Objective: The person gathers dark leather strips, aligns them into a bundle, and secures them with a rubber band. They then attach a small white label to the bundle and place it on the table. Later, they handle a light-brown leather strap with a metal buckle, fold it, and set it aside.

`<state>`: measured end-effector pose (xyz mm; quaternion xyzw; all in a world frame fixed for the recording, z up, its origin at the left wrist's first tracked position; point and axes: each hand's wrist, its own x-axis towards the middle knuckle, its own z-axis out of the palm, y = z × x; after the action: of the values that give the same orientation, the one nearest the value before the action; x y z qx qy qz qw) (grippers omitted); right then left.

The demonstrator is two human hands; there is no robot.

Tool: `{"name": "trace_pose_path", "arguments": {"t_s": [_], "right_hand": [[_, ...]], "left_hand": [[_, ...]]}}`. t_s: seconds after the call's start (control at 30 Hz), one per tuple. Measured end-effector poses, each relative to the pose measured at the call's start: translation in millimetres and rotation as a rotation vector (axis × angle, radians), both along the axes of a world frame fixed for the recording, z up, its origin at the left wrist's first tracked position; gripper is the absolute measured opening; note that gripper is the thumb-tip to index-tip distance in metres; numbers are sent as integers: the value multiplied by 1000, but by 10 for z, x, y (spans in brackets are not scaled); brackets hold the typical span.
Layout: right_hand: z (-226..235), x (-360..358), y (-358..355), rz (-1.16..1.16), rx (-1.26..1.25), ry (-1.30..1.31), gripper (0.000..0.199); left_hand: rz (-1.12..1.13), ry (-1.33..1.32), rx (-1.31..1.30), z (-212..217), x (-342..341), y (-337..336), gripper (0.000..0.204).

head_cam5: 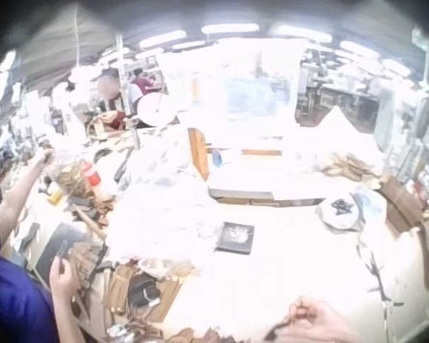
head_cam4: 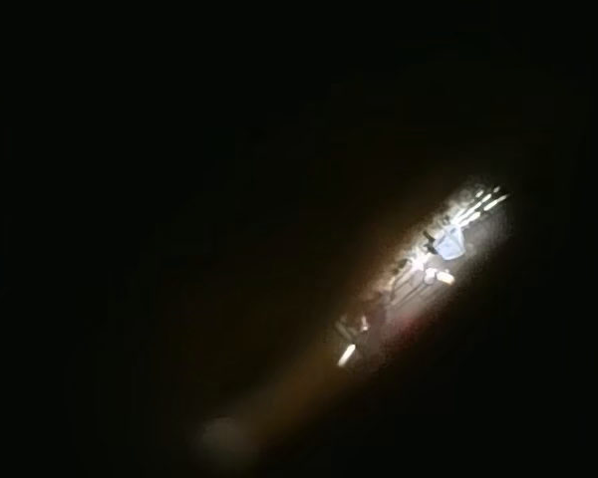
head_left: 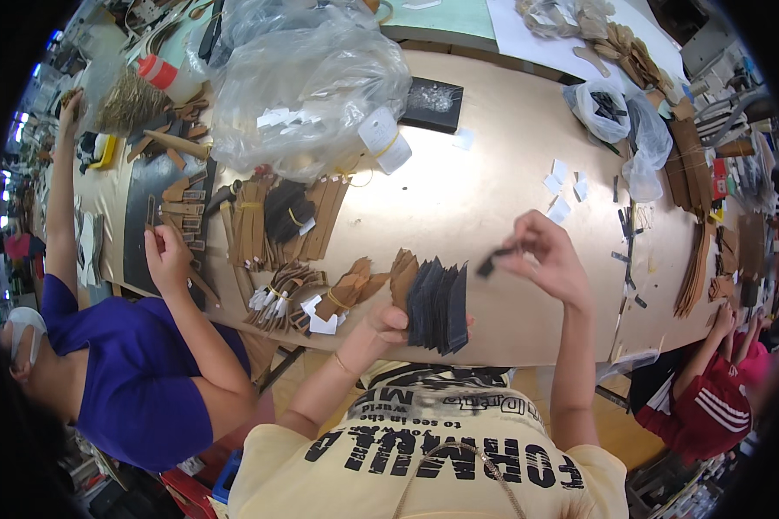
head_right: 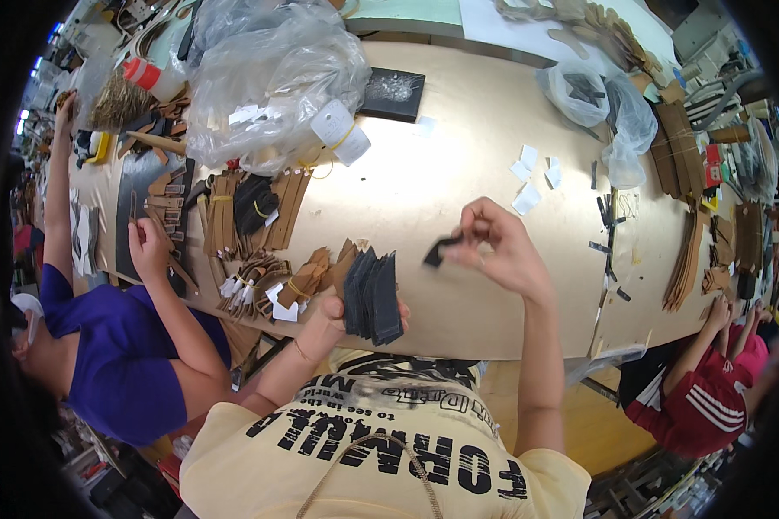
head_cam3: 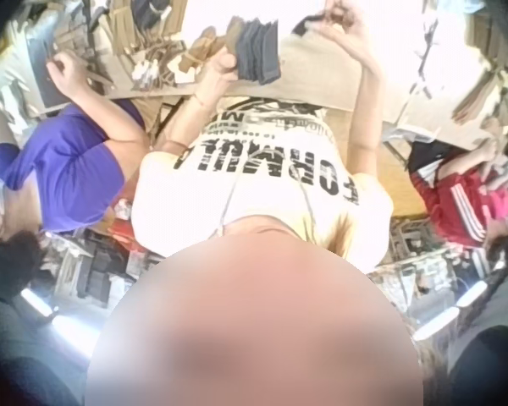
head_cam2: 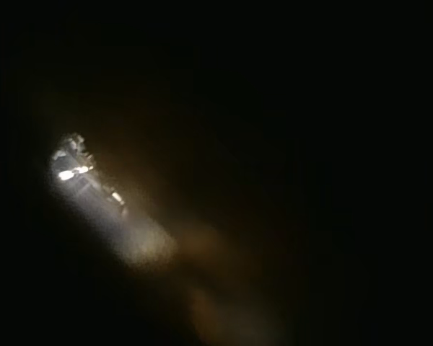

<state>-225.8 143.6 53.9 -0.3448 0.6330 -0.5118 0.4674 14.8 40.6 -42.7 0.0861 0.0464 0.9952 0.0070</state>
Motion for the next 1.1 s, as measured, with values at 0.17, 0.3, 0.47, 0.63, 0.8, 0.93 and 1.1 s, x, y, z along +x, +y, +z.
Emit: {"name": "trace_pose_path", "arguments": {"t_s": [0.17,0.3,0.47,0.63,0.8,0.93,1.1], "right_hand": [[575,190,260,274,-193,-212,41],[704,342,178,390,-160,12,48],[841,422,281,410,-168,378,56],[857,481,450,504,-153,425,63],[827,545,521,324,-34,271,59],[722,534,406,162,-224,266,54],[779,533,195,155,-304,474,39]], "left_hand": [[-63,25,95,80,-51,10,87],[-34,3,-85,195,-74,39,85],[-79,-159,-318,429,13,106,66],[-108,-114,-831,680,79,23,41],[-50,-189,-865,885,78,-17,42],[115,-393,-820,1009,127,-55,45],[263,-445,-857,1056,214,-202,49]]}}
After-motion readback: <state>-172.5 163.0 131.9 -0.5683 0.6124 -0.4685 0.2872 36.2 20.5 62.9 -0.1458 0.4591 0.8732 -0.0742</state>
